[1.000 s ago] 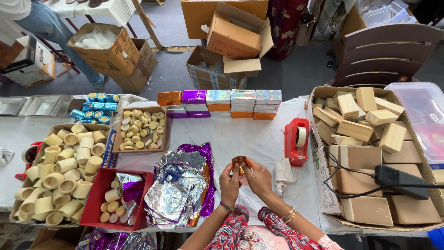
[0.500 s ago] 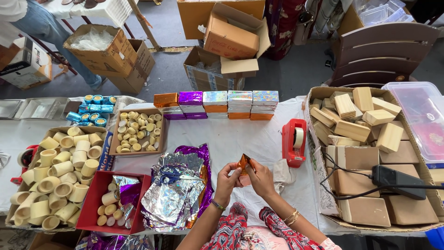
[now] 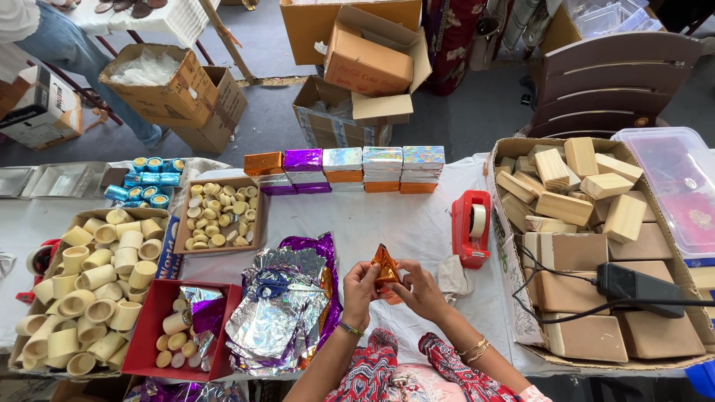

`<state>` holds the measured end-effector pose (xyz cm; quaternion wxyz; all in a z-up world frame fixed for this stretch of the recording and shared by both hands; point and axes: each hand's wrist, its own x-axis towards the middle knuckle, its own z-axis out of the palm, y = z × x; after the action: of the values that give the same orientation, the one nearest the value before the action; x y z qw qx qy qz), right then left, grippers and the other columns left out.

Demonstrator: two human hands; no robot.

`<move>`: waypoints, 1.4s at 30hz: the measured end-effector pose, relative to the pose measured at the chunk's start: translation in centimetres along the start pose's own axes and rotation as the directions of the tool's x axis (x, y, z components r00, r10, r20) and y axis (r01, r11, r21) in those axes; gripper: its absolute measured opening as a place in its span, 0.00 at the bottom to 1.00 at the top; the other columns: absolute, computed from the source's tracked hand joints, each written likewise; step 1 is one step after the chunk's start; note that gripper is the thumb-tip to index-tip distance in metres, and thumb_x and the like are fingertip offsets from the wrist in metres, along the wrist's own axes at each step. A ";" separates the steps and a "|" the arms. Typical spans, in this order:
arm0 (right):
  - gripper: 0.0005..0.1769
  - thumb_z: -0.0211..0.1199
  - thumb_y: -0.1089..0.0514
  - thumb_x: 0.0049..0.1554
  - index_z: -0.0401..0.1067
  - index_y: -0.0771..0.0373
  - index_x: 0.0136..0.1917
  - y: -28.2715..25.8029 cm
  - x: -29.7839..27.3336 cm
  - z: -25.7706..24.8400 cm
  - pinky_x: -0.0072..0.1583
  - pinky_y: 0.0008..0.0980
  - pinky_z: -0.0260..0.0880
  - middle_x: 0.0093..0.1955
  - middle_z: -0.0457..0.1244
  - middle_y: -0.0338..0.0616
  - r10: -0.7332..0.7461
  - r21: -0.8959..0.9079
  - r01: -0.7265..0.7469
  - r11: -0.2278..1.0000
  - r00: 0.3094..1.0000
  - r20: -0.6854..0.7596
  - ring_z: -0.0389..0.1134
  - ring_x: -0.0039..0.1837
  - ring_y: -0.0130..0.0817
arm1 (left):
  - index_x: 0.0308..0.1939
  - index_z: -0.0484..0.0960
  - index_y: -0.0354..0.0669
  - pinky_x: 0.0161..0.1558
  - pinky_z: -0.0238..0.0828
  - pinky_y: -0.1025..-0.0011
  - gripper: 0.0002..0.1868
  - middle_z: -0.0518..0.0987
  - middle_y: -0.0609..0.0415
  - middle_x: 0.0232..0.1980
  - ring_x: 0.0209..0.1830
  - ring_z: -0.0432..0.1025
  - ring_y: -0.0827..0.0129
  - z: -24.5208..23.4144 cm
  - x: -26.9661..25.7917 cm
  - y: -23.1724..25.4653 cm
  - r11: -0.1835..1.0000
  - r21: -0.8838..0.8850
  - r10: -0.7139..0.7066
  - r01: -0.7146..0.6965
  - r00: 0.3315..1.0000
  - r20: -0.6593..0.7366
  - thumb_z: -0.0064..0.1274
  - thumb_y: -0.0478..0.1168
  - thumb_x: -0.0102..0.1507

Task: The person wraps small wooden boxes in shiny metallic foil sheets. They fold the foil around each box, then use a tape dispenser to apply clear tape to seal the edges. The wrapped boxes are placed in a row on the table.

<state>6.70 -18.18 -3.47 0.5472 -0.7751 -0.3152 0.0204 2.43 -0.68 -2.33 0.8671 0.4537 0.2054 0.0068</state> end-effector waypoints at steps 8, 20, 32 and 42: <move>0.20 0.66 0.63 0.58 0.70 0.62 0.63 -4.5 1.4 -1.9 0.44 0.34 0.72 0.61 0.67 0.53 -0.128 0.004 0.128 0.992 0.990 0.056 0.70 0.43 0.38 | 0.50 0.84 0.38 0.32 0.63 0.83 0.11 0.78 0.60 0.38 0.29 0.66 0.83 -2.0 1.5 0.8 0.962 0.234 0.108 -0.143 0.982 0.156 0.58 0.41 0.68; 0.20 0.64 0.62 0.58 0.72 0.59 0.65 -5.7 1.8 -2.0 0.51 0.37 0.75 0.61 0.68 0.51 -0.130 -0.100 0.144 0.984 0.982 0.138 0.74 0.52 0.44 | 0.52 0.86 0.37 0.47 0.76 0.76 0.13 0.85 0.55 0.44 0.42 0.76 0.77 -1.0 0.6 5.5 0.833 0.433 0.171 -0.345 0.904 0.392 0.61 0.33 0.63; 0.29 0.66 0.62 0.58 0.65 0.60 0.72 -6.3 1.9 -2.5 0.39 0.29 0.65 0.52 0.67 0.48 -0.065 0.049 0.060 0.997 0.992 0.108 0.63 0.35 0.28 | 0.47 0.85 0.37 0.47 0.76 0.63 0.12 0.83 0.52 0.42 0.45 0.77 0.58 2.7 -6.0 12.4 -0.030 0.530 0.502 -0.848 0.445 0.741 0.60 0.30 0.59; 0.15 0.65 0.65 0.61 0.71 0.64 0.62 -7.8 1.5 -3.4 0.50 0.30 0.73 0.61 0.66 0.52 -0.255 0.216 0.226 0.950 0.960 0.117 0.72 0.51 0.33 | 0.54 0.81 0.34 0.44 0.77 0.68 0.22 0.83 0.47 0.43 0.41 0.79 0.61 2.4 -7.6 12.5 0.060 0.468 0.571 -0.882 0.415 0.708 0.67 0.41 0.60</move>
<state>5.52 -18.63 5.10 0.5969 -0.6682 -0.4422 0.0408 -1.46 3.26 11.38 0.4389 0.8218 -0.2325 0.2791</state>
